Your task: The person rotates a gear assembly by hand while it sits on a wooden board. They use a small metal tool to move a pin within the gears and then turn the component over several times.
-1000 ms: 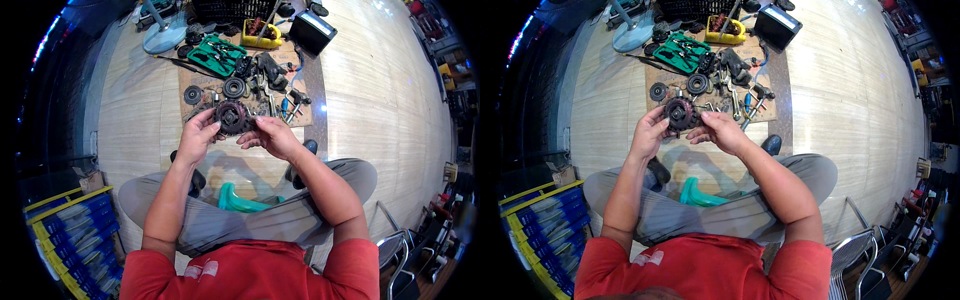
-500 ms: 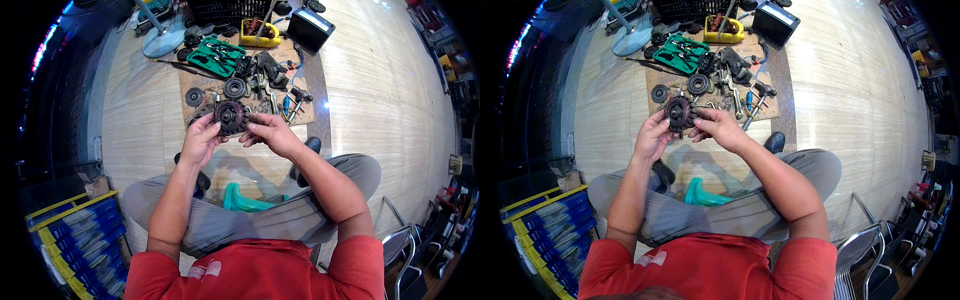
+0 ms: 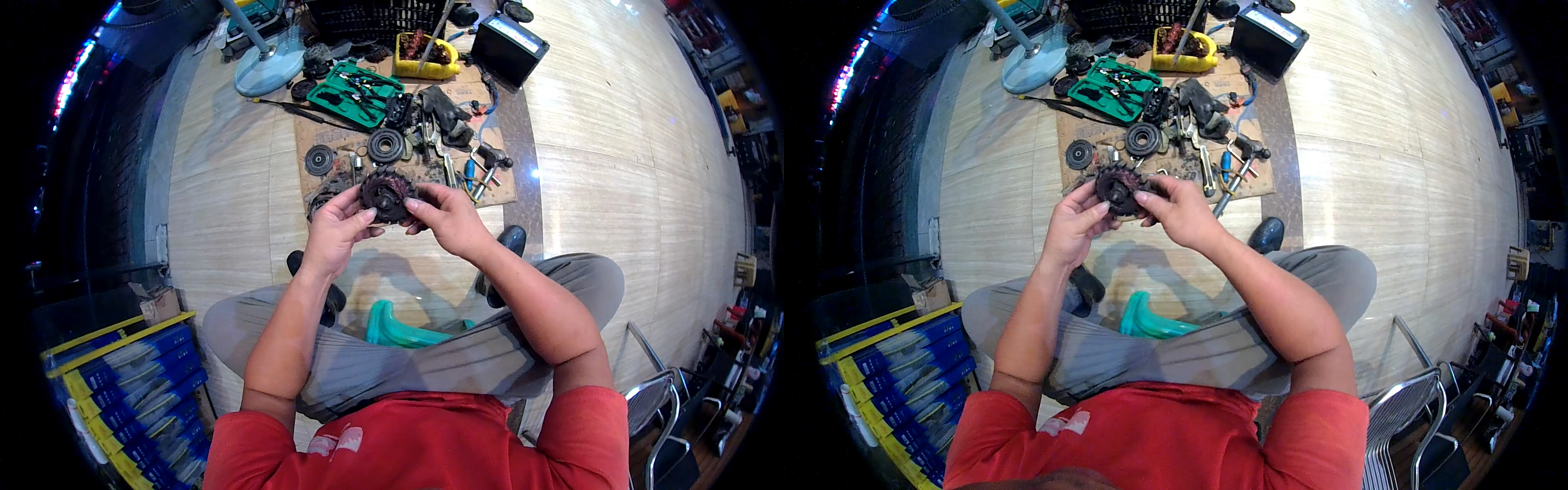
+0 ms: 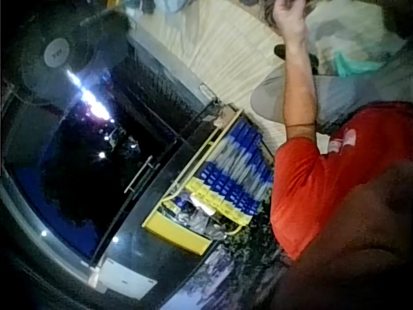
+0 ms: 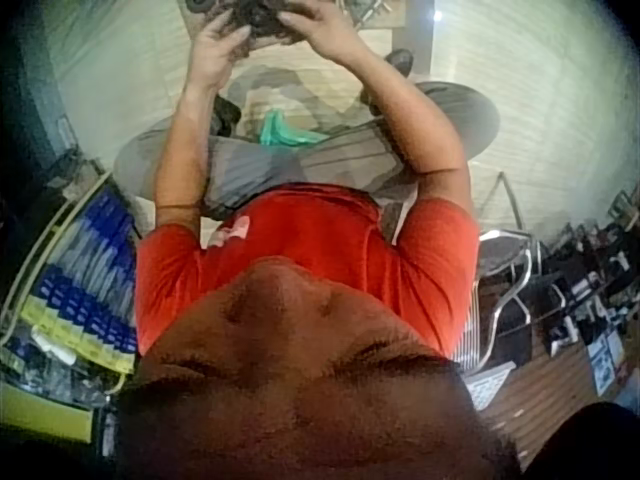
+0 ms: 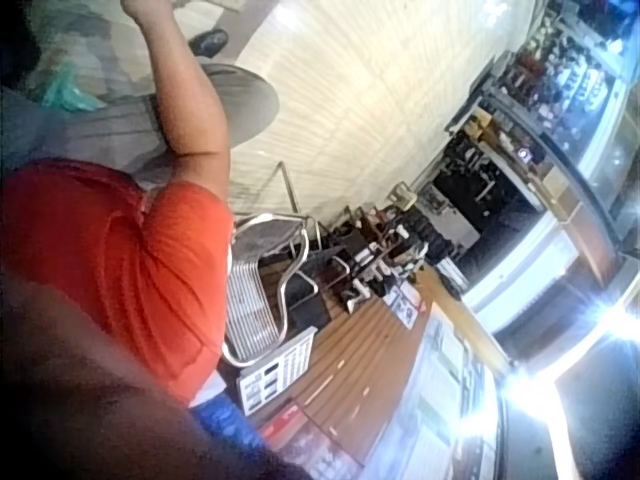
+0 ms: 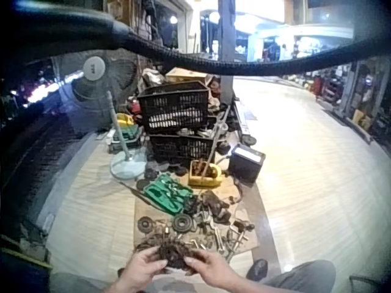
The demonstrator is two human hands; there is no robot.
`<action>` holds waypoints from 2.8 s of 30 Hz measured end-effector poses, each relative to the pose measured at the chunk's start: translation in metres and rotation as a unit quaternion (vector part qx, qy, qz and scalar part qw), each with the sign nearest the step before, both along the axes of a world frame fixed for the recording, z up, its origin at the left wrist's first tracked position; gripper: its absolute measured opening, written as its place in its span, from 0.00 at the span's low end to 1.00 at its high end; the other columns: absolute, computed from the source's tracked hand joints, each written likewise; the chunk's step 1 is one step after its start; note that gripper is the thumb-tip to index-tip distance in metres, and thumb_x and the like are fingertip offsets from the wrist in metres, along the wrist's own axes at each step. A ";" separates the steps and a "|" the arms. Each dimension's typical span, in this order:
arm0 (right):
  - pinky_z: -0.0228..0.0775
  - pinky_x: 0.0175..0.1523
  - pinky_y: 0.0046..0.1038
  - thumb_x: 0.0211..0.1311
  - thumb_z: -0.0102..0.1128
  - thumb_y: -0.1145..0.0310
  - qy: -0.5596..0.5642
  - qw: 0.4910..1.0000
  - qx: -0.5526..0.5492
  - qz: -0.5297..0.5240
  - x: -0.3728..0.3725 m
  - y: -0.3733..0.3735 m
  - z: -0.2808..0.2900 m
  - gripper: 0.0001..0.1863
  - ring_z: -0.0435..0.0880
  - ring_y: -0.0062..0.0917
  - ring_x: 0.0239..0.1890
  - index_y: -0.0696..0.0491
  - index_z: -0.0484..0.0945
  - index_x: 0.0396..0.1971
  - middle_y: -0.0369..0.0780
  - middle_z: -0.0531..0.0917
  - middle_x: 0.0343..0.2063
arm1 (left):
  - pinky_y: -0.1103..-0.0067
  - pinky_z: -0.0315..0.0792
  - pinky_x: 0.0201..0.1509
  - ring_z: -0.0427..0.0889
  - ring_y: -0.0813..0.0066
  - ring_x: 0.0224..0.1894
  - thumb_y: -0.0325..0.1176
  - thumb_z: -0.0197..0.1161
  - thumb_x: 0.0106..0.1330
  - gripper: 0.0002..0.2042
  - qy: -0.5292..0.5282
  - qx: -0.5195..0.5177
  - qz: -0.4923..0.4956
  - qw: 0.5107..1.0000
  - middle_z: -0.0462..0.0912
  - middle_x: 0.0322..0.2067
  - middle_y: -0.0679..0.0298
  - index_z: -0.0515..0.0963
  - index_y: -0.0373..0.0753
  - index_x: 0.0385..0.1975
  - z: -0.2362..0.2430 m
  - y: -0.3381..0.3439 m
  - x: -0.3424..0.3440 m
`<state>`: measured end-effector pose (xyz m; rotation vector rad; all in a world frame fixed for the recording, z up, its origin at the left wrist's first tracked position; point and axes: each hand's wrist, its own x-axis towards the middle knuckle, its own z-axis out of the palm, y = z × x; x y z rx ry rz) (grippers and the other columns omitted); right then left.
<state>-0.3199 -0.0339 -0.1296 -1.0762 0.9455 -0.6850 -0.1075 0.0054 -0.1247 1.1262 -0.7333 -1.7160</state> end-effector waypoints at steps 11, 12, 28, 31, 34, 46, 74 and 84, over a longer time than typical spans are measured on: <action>0.74 0.40 0.36 0.59 0.64 0.67 0.182 0.958 -0.223 0.006 0.001 0.003 0.008 0.17 0.82 0.42 0.33 0.62 0.78 0.44 0.50 0.83 0.30 | 0.70 0.77 0.53 0.81 0.74 0.46 0.31 0.55 0.71 0.17 0.116 0.065 -0.035 0.991 0.80 0.48 0.63 0.70 0.38 0.58 0.002 0.002 -0.004; 0.73 0.42 0.38 0.58 0.64 0.67 0.196 0.948 -0.252 0.009 0.000 0.005 0.012 0.17 0.82 0.45 0.36 0.62 0.78 0.44 0.51 0.82 0.31 | 0.70 0.77 0.54 0.81 0.74 0.46 0.32 0.55 0.72 0.16 0.143 0.067 -0.036 0.987 0.80 0.48 0.63 0.70 0.37 0.57 0.002 0.002 -0.004; 0.74 0.49 0.33 0.51 0.69 0.76 0.121 0.909 -0.399 0.003 0.000 0.015 0.035 0.24 0.80 0.40 0.47 0.56 0.76 0.50 0.46 0.80 0.45 | 0.61 0.71 0.63 0.74 0.61 0.59 0.50 0.58 0.69 0.27 0.285 0.009 0.005 0.958 0.75 0.57 0.57 0.66 0.37 0.61 -0.037 0.009 -0.012; 0.74 0.49 0.35 0.48 0.69 0.77 0.098 0.914 -0.393 -0.006 0.000 0.016 0.037 0.23 0.80 0.43 0.46 0.57 0.75 0.48 0.47 0.79 0.44 | 0.60 0.69 0.64 0.73 0.60 0.61 0.51 0.58 0.68 0.29 0.308 -0.005 -0.005 0.951 0.73 0.58 0.57 0.65 0.38 0.62 -0.034 0.009 -0.015; 0.75 0.48 0.34 0.48 0.69 0.77 0.077 0.909 -0.408 -0.028 0.000 0.016 0.036 0.23 0.80 0.42 0.45 0.58 0.76 0.47 0.47 0.79 0.43 | 0.61 0.67 0.66 0.72 0.59 0.62 0.54 0.61 0.65 0.33 0.320 -0.010 -0.016 0.947 0.72 0.60 0.57 0.63 0.39 0.64 -0.028 0.009 -0.018; 0.74 0.49 0.37 0.45 0.74 0.73 0.098 0.909 -0.406 -0.020 -0.005 0.026 0.037 0.27 0.78 0.45 0.47 0.56 0.73 0.47 0.49 0.77 0.46 | 0.67 0.69 0.65 0.70 0.61 0.64 0.49 0.75 0.51 0.45 0.284 -0.044 -0.069 0.955 0.67 0.63 0.54 0.60 0.36 0.66 -0.013 0.003 -0.011; 0.77 0.49 0.30 0.67 0.59 0.66 -0.325 0.931 0.164 0.025 0.000 0.028 0.032 0.25 0.83 0.28 0.45 0.61 0.67 0.59 0.42 0.81 0.46 | 0.70 0.67 0.68 0.67 0.67 0.67 0.12 0.72 0.42 0.45 -0.001 -0.185 -0.096 0.978 0.63 0.67 0.58 0.63 0.38 0.66 0.028 -0.012 0.006; 0.77 0.52 0.32 0.66 0.59 0.69 -0.294 0.943 0.148 0.052 -0.002 0.024 0.038 0.28 0.83 0.31 0.48 0.61 0.63 0.63 0.44 0.79 0.50 | 0.69 0.66 0.68 0.68 0.64 0.66 0.16 0.73 0.47 0.37 -0.067 -0.237 -0.075 0.966 0.63 0.67 0.52 0.70 0.40 0.61 0.026 -0.008 0.006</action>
